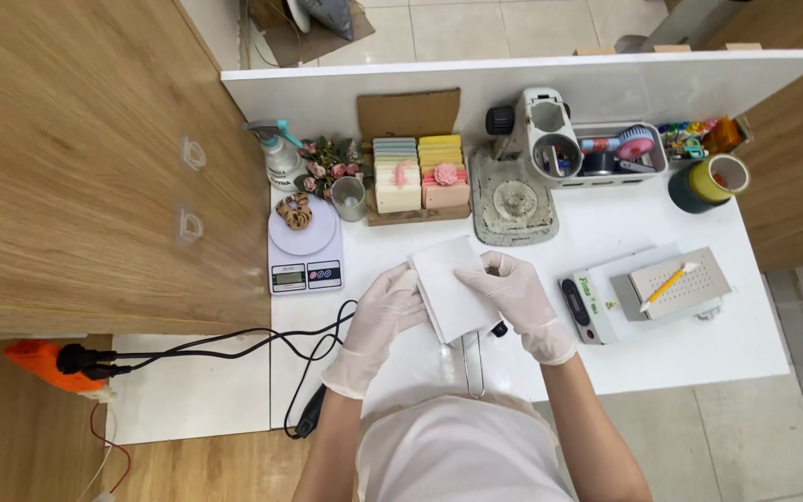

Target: The recorder extracts wax designs from a melting pot and smooths them between paper/sheets, then uses a heat gun to finish decorative wax pieces.

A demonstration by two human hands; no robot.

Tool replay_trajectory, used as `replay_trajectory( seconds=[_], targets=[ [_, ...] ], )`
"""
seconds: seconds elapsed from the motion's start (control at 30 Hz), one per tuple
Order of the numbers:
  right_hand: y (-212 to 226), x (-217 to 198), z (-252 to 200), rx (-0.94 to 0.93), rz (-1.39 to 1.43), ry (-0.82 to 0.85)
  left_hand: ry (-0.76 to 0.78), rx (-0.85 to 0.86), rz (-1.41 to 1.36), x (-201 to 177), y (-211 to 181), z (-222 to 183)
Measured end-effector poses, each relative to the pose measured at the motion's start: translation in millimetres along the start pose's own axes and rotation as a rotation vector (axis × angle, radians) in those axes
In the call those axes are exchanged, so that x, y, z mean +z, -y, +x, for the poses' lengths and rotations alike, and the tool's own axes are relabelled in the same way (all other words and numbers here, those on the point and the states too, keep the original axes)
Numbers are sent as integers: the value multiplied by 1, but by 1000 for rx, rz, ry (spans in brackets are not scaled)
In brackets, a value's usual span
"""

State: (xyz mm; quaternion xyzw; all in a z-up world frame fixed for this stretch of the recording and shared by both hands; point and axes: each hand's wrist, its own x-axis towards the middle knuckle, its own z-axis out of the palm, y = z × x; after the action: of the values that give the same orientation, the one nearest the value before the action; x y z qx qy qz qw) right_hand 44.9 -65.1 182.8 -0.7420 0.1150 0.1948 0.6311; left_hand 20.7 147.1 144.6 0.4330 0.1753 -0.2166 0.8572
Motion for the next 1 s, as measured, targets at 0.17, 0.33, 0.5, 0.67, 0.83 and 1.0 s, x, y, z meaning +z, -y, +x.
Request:
replay_trajectory(
  seconds=[0.17,0.33,0.5,0.67,0.83,1.0],
  targets=[
    [-6,24,2,-45,128,-50,-104,231,64,16,6,5],
    [-1,33,-5,-8,161,-58,-200,417,257,10,25,14],
    [-7,33,-5,-74,167,-69,-160,403,236,24,12,5],
    [0,30,-3,-59,173,-41,-183,340,145,24,8,6],
    [-23,30,5,-95,144,-28,-208,281,163,24,6,1],
    [-55,23,19,-190,277,13,-233,312,241,20,12,2]
  ],
)
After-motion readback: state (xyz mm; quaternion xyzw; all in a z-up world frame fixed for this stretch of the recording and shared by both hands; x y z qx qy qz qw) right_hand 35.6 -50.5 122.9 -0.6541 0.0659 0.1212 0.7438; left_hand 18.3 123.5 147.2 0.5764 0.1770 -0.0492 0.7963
